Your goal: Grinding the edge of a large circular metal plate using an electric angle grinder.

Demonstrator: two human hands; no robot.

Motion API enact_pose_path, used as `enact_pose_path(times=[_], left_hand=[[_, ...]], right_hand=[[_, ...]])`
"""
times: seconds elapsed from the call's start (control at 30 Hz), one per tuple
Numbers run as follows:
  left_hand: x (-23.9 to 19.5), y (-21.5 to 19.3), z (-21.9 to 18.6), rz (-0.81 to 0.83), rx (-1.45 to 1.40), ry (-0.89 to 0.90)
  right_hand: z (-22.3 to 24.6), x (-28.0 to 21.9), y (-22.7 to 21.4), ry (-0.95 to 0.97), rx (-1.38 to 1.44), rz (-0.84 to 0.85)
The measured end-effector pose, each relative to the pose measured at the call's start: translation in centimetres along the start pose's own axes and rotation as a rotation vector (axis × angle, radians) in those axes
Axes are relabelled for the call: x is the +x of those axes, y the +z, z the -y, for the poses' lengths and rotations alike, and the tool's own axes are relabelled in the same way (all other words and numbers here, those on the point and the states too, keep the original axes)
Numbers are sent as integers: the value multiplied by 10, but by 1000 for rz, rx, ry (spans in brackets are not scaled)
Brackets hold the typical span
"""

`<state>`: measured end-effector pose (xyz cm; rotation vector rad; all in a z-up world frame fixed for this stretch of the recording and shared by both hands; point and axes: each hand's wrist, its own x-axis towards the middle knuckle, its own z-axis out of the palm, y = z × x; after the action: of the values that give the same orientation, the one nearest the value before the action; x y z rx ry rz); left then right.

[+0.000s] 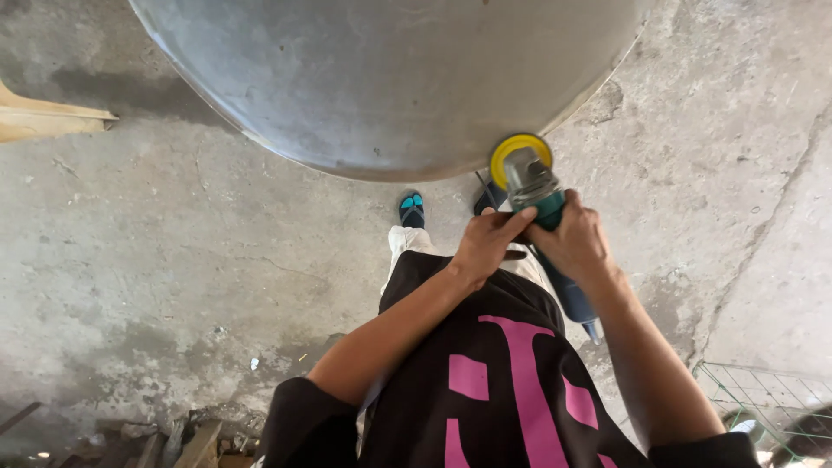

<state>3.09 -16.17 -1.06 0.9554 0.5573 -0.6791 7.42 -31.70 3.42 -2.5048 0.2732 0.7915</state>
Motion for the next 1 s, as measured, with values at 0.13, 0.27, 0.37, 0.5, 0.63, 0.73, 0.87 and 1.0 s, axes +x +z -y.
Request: enact_pose_path(times=[0.13,0.27,0.37,0.5,0.63,0.73,0.87,1.0], left_hand=[[-23,-30,12,-79,-51,-5],[-37,-42,7,-81,-23,19],[-24,-35,12,-43,-81,-2],[-8,-16,5,14,21,27],[-14,-29,12,16,-1,59],[-30,-52,16,-25,-78,18],[-54,-84,21,-139,-72,37],[-65,-91,20,-135,-135,40]], right_hand=[[13,-10,29,-98,3,9],[27,-17,39,-127,-51,42],[24,-17,33,-107,-45,24],[24,-21,11,29,-4,-22],[23,-19,26,-47,-65,-90],[34,-20,46,-121,-73,-91],[61,-27,71,-173,-97,8],[74,-30,70,-228,-108,83]])
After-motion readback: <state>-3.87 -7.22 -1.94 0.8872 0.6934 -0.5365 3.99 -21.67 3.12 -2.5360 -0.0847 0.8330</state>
